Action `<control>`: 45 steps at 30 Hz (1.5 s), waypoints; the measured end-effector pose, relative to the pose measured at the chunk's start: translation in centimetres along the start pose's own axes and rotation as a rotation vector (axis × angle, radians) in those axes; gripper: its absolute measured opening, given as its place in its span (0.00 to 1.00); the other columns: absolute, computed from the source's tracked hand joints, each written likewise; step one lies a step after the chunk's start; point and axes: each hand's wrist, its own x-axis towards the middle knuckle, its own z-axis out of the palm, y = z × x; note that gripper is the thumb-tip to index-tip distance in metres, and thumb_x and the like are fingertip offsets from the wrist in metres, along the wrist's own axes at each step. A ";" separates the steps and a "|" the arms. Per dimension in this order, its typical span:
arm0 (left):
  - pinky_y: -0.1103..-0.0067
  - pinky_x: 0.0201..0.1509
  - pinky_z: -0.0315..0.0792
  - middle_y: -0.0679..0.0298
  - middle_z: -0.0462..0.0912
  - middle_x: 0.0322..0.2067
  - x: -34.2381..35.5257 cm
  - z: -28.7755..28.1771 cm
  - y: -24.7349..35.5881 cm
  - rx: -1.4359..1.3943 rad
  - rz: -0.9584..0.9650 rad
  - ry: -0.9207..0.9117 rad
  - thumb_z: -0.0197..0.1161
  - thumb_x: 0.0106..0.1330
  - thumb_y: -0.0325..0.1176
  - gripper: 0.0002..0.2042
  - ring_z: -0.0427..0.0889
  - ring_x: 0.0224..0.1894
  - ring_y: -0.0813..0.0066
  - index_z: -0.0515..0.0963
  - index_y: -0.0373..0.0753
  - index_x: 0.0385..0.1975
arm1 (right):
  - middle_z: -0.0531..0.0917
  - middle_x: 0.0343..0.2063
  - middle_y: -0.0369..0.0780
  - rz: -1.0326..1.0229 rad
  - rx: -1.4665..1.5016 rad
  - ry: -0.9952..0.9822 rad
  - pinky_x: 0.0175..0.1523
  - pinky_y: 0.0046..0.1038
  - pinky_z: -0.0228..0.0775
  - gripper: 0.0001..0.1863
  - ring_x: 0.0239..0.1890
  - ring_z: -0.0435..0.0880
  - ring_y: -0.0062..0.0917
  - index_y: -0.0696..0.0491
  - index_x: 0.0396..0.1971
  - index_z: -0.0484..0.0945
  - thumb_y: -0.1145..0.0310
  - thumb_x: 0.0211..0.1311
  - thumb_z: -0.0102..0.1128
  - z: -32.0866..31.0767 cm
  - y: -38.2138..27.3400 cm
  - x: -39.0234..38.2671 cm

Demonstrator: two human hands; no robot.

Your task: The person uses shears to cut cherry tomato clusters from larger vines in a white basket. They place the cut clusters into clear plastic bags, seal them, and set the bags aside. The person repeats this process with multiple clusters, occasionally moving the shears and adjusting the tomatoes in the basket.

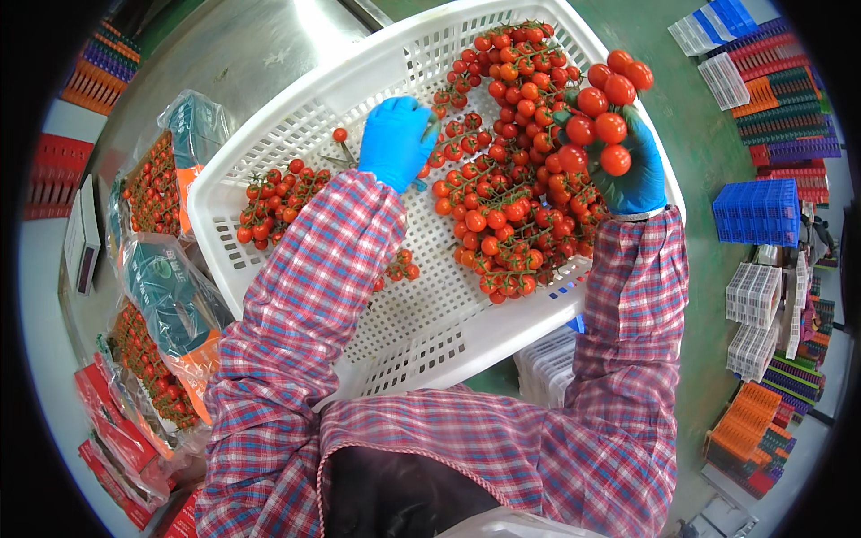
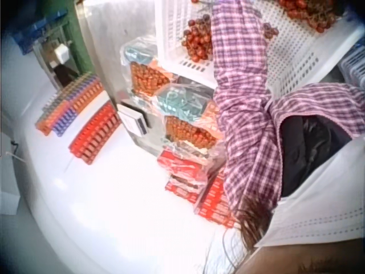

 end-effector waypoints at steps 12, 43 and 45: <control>0.71 0.29 0.78 0.59 0.75 0.43 0.4 -0.1 -0.9 -1.327 -0.581 -0.421 0.58 0.58 0.36 0.24 0.78 0.35 0.71 0.63 0.43 0.56 | 0.76 0.44 0.52 0.231 0.277 -0.074 0.42 0.39 0.75 0.31 0.38 0.80 0.40 0.61 0.53 0.65 0.47 0.63 0.41 -0.4 1.1 0.9; 0.67 0.58 0.67 0.62 0.67 0.56 -51.8 -20.8 -4.3 -2.144 -0.140 1.032 0.50 0.67 0.42 0.24 0.68 0.56 0.66 0.56 0.46 0.61 | 0.67 0.48 0.40 -0.109 -0.867 -0.660 0.46 0.22 0.62 0.28 0.41 0.68 0.24 0.55 0.62 0.57 0.76 0.60 0.47 42.2 31.0 -18.4; 0.66 0.56 0.69 0.60 0.67 0.56 -55.1 -21.4 -5.0 -2.093 -0.165 1.114 0.47 0.68 0.42 0.23 0.70 0.56 0.64 0.56 0.45 0.61 | 0.67 0.49 0.40 -0.141 -0.909 -0.687 0.47 0.23 0.62 0.29 0.43 0.68 0.25 0.55 0.62 0.57 0.74 0.60 0.48 44.8 33.4 -19.8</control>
